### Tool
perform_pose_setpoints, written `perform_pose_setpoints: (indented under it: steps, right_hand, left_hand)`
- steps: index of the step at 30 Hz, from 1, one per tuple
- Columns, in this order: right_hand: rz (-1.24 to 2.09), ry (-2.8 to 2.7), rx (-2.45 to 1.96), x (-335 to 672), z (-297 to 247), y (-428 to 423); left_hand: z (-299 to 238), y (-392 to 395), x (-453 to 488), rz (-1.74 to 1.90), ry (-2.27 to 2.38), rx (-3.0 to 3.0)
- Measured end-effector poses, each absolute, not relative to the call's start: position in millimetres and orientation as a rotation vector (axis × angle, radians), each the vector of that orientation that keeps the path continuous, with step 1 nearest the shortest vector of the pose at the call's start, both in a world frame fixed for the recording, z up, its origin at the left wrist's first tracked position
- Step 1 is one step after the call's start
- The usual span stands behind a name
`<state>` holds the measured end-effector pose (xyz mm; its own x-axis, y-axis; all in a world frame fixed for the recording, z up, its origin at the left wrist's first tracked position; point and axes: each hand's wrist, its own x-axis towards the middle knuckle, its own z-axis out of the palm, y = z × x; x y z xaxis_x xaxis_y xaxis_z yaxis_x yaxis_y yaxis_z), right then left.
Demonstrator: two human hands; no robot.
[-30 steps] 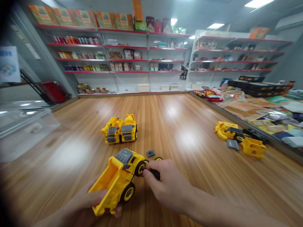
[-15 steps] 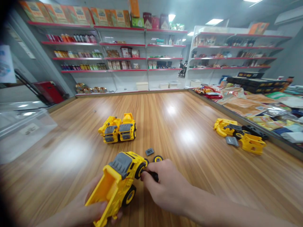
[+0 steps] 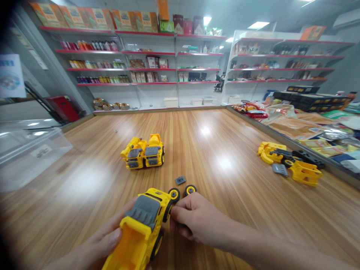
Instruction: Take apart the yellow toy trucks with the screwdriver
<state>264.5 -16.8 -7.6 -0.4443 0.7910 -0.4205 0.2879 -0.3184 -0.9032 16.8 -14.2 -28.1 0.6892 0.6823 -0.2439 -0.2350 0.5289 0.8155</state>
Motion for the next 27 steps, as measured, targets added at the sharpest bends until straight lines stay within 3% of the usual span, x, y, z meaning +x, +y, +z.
perform_pose_setpoints:
  steps: [5, 12, 27]
  right_hand:
    - [1.177, -1.997, -1.396, 264, -7, -21]
    - [0.742, -2.239, -1.362, 264, -10, -26]
    - [0.335, -2.307, -1.285, 259, -17, -24]
  left_hand:
    - [-35, -15, 14, 0.592, 0.565, 0.820]
    - [-37, -9, 13, 0.557, 0.617, 0.791]
    - [-21, -6, 23, 0.513, 0.651, 0.739]
